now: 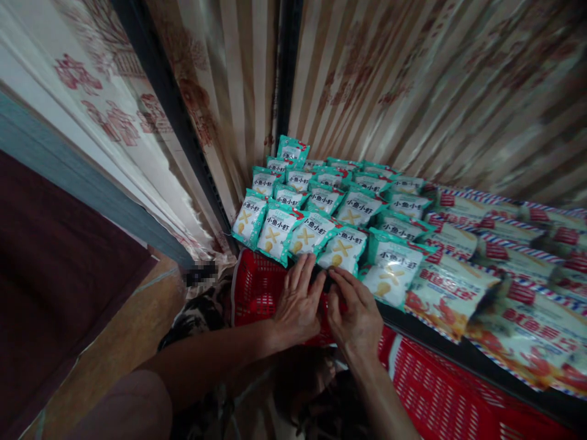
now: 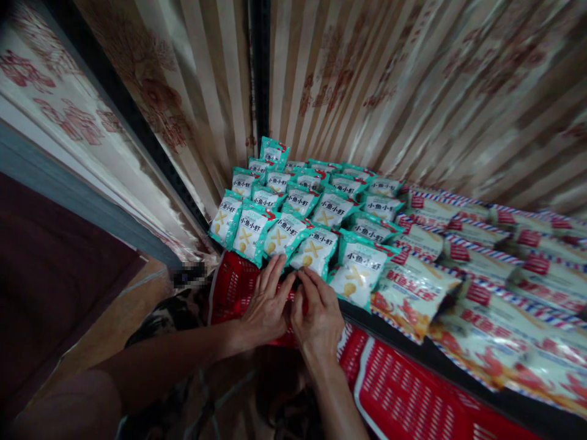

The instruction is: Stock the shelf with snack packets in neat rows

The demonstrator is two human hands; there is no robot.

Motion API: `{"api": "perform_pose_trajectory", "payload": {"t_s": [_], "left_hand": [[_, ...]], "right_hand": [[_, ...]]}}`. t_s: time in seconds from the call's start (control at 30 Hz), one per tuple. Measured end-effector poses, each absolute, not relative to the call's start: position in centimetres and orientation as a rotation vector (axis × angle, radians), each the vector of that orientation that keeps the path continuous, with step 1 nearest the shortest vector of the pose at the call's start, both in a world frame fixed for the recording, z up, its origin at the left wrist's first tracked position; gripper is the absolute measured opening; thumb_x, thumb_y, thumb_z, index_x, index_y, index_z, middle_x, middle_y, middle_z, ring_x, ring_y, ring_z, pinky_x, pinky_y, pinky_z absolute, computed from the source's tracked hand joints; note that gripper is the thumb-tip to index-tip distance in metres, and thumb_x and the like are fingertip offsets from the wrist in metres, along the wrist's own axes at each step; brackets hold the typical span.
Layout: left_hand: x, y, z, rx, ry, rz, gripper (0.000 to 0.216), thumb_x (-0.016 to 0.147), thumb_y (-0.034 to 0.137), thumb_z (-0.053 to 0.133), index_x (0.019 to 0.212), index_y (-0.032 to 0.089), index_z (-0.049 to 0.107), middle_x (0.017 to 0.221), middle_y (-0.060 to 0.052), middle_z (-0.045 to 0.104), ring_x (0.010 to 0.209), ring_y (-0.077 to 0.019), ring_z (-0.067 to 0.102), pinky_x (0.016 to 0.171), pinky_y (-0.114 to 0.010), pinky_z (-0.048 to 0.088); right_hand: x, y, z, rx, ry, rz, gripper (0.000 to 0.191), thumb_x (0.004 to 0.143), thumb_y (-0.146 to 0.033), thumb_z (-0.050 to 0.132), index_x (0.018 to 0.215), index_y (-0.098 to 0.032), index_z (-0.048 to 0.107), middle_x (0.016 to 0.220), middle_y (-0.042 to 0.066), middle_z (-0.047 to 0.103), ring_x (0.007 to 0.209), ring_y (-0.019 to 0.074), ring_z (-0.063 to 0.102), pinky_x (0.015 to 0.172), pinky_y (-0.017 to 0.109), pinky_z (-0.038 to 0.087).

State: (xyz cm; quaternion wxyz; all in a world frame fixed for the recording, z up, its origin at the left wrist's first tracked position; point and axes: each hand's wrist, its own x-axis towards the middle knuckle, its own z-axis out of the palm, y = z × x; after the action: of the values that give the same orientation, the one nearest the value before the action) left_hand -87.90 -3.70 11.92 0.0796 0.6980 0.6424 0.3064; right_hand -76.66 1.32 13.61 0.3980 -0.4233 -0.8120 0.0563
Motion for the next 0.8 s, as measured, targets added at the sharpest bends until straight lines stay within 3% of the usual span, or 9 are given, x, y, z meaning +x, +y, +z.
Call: {"api": "perform_pose_trajectory", "payload": {"t_s": [0.33,0.53,0.8], "left_hand": [[-88.2,-3.7,11.9,2.101,1.877,0.862,0.072,0.066,0.01,0.047,0.136,0.007,0.032,0.152,-0.017,0.01,0.14,-0.0283,-0.002,0.11,-0.051,0.02],[-88.8,-4.4,12.1,2.099,1.987,0.969,0.06,0.076,0.009,0.041,0.135,0.009,0.034,0.153,-0.017,0.007,0.14,-0.0285,-0.002,0.11,-0.051,0.019],[-90.1,-4.4,12.4,1.867,2.219,1.095,0.058,0.085,0.016,0.036,0.141,0.011,0.023,0.153,-0.014,0.001,0.14,-0.0284,-0.004,0.111,-0.052,0.013]], "right_hand": [[-76.7,1.4,13.5,-1.042,-2.065,0.142,0.029,0.086,-0.022,0.046,0.109,-0.015,0.064,0.113,0.011,0.064,0.1,0.0213,0.061,0.087,0.037,0.052],[-77.2,1.1,13.7,-0.941,-2.077,0.202,0.032,0.087,-0.017,0.044,0.114,-0.015,0.06,0.113,0.011,0.064,0.104,0.0195,0.06,0.09,0.035,0.051],[-79.1,0.9,13.4,-0.841,-2.146,0.277,0.034,0.086,-0.014,0.043,0.117,-0.013,0.058,0.121,0.014,0.059,0.111,0.0199,0.057,0.094,0.036,0.05]]}}
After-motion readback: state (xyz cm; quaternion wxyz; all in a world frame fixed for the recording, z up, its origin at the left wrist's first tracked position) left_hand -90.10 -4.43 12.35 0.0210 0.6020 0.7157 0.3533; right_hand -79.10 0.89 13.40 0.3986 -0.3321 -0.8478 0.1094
